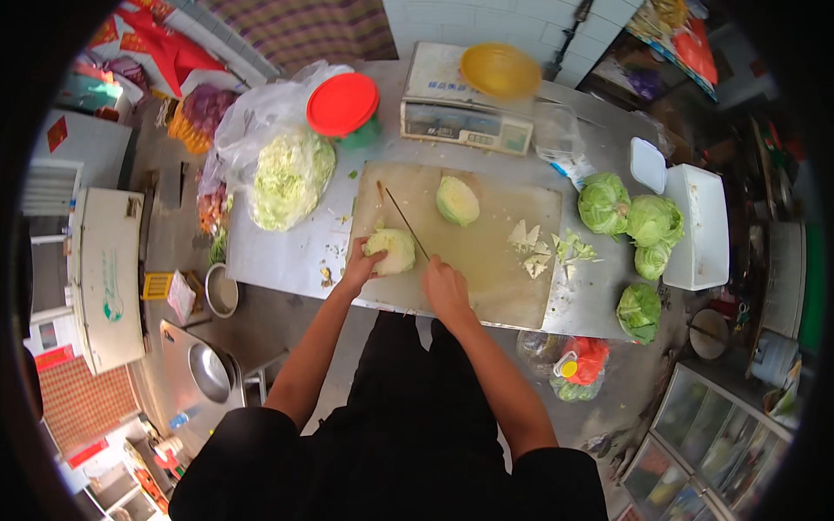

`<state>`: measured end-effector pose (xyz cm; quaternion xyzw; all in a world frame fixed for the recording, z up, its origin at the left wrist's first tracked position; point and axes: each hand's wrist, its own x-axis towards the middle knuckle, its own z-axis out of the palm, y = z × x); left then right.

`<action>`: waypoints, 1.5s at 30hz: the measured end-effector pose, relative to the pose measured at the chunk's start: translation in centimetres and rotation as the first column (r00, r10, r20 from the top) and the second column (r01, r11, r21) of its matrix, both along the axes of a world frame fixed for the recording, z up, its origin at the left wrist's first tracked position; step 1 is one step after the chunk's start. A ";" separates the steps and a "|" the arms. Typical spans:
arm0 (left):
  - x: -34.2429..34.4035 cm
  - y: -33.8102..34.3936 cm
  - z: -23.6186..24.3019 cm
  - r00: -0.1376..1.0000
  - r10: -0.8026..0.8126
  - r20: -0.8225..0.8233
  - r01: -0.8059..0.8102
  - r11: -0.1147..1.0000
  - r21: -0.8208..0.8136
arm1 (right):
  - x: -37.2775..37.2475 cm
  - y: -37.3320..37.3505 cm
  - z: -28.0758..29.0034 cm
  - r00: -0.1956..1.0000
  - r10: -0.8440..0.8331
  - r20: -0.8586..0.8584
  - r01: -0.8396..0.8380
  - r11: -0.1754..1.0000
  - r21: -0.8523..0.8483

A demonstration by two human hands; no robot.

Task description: The person removes outer leaves from a cabbage, then uses a knife to cut and chop the cabbage into small pieces on a cutting board. The chopped cabbage is gathered and placed into a plastic bag.

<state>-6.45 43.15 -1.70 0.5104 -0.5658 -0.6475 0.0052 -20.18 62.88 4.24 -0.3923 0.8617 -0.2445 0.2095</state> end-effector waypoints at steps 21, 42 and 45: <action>-0.2 1.7 -4.0 0.977 0.190 -0.101 -0.182 0.980 0.085 | 5.6 -2.0 -0.5 0.990 0.056 0.128 -0.066 0.995 0.075; -4.8 15.8 -4.4 0.871 -0.490 -0.029 0.435 0.798 -0.417 | 4.6 19.3 3.0 0.983 -0.185 0.002 0.174 0.932 0.318; -7.7 15.6 -4.4 0.779 -0.627 -0.006 0.571 0.712 -0.409 | 3.8 19.7 3.0 0.976 -0.218 0.022 0.201 0.929 0.310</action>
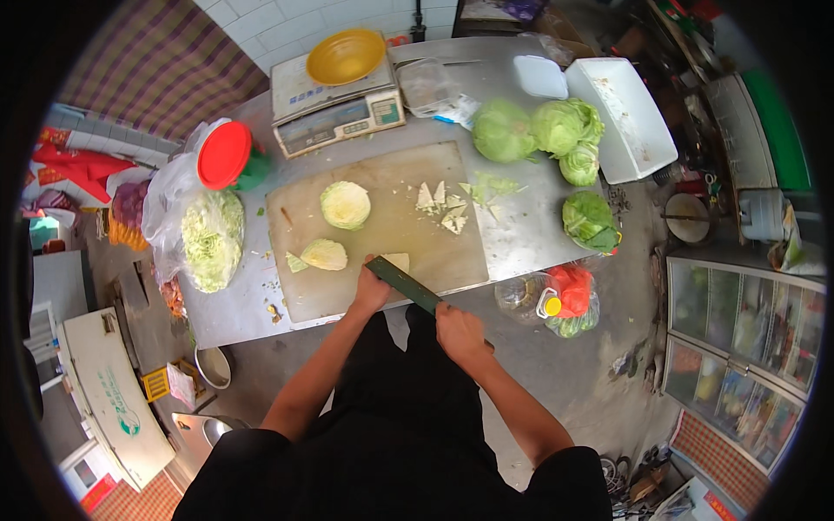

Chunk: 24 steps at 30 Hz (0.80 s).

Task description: The person removes outer leaves from a cabbage, then uses a knife to cut and chop the cabbage into small pieces on a cutting board. The chopped cabbage is gathered and placed into a plastic bag.

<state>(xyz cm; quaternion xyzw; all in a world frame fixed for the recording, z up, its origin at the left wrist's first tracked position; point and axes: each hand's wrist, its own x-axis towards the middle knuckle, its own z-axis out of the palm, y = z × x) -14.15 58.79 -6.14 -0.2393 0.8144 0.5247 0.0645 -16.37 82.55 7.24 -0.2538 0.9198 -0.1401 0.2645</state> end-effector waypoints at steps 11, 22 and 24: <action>0.0 0.5 0.6 0.997 0.083 0.000 -0.082 0.989 -0.122 | -3.4 -2.7 -6.1 1.000 -0.023 0.017 0.024 0.999 -0.039; 3.5 -3.0 1.8 0.967 0.255 -0.021 -0.255 0.962 -0.100 | -7.3 2.3 -4.6 0.986 -0.140 -0.096 0.139 0.990 -0.018; 3.4 -2.6 1.9 0.978 0.191 -0.087 -0.202 0.968 -0.146 | -6.3 2.0 -4.3 0.997 -0.036 -0.062 0.034 0.998 -0.044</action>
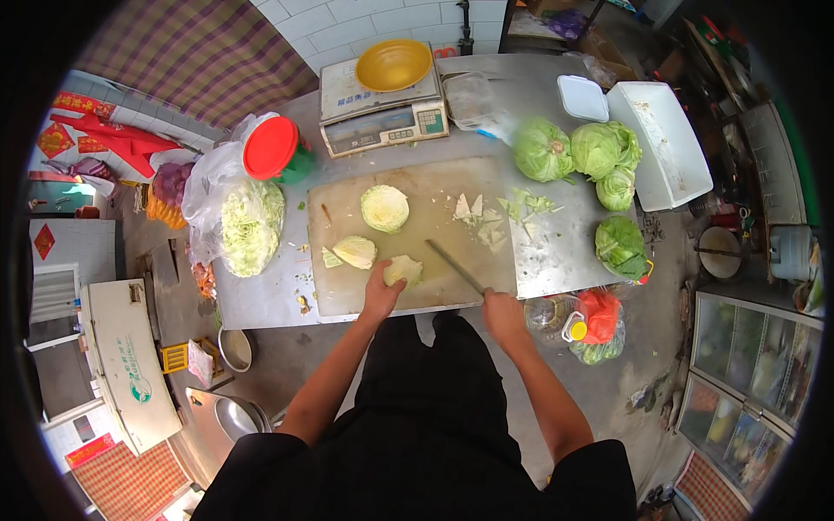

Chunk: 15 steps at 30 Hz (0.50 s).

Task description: The person removes outer leaves from a cabbage, then uses a knife to cut and chop the cabbage into small pieces on a cutting board. The chopped cabbage is gathered and placed into a plastic bag.

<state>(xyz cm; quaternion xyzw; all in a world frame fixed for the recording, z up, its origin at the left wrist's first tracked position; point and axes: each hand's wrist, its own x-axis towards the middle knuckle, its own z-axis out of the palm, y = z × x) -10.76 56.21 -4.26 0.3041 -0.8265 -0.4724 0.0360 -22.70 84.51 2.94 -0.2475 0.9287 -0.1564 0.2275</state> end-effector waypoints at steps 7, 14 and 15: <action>-1.1 0.8 6.9 0.931 -0.363 0.043 0.364 0.911 -0.196 | 2.2 -3.1 -2.2 0.995 0.097 0.005 -0.096 0.995 -0.016; -0.1 -0.6 5.8 0.876 -0.447 -0.184 0.369 0.864 -0.342 | 2.4 -3.1 1.8 0.987 0.141 0.078 -0.138 0.990 -0.036; -0.2 -0.8 5.6 0.880 -0.458 -0.127 0.400 0.858 -0.321 | 2.5 -3.5 4.0 0.984 0.153 0.094 -0.152 0.988 -0.010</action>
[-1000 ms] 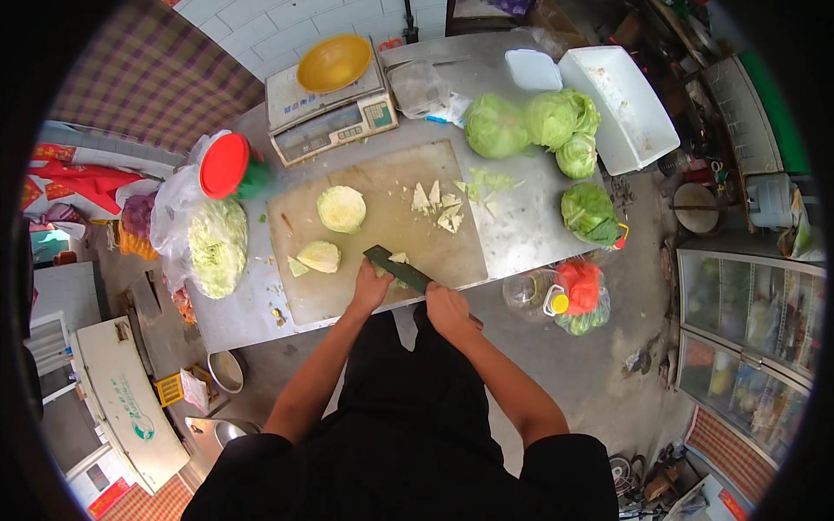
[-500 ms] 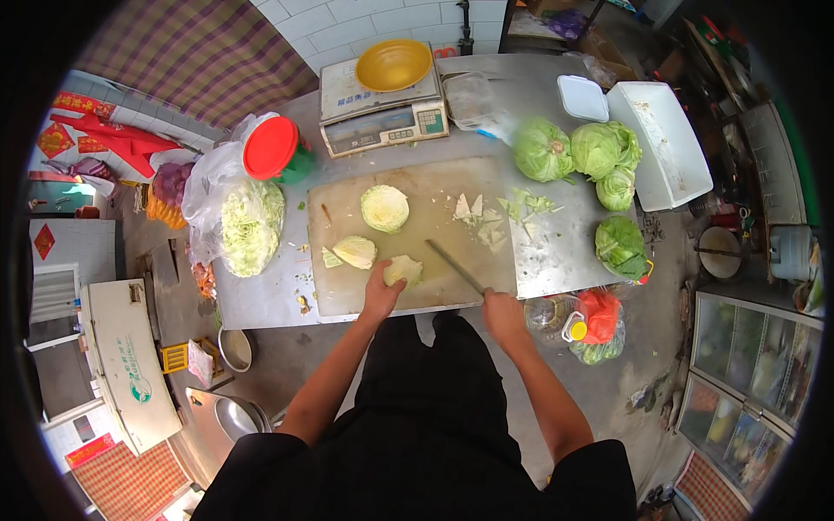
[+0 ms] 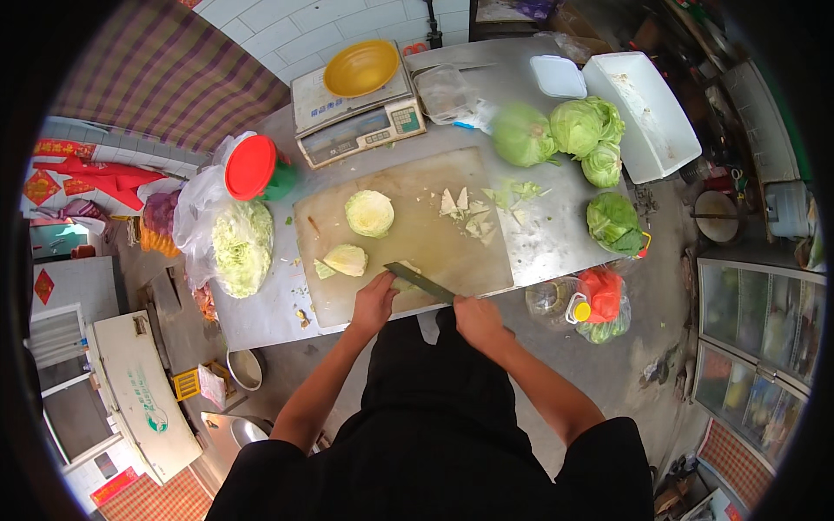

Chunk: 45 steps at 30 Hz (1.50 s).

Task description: The person removes outer leaves from a cabbage, then uses a knife to cut and chop the cabbage into small pieces on a cutting board. The chopped cabbage is gathered and placed into a plastic bag.

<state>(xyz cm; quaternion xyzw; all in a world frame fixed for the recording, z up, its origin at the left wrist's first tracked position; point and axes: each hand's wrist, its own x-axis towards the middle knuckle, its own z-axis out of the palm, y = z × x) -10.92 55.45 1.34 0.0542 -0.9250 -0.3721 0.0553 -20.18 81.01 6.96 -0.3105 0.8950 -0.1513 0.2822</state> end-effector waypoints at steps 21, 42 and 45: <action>-1.0 -0.8 0.6 0.996 -0.076 0.052 0.076 0.997 -0.006 | -0.8 -3.5 -2.0 1.000 0.002 0.011 -0.001 0.997 -0.077; -0.6 -1.1 0.1 0.994 -0.088 0.071 0.088 0.996 0.000 | -0.5 -4.6 0.9 0.998 -0.013 0.058 0.016 0.999 -0.050; -0.1 -1.2 -0.9 0.997 -0.083 0.003 0.083 0.997 0.003 | -0.2 -4.9 0.7 0.997 -0.034 0.069 0.037 0.998 -0.046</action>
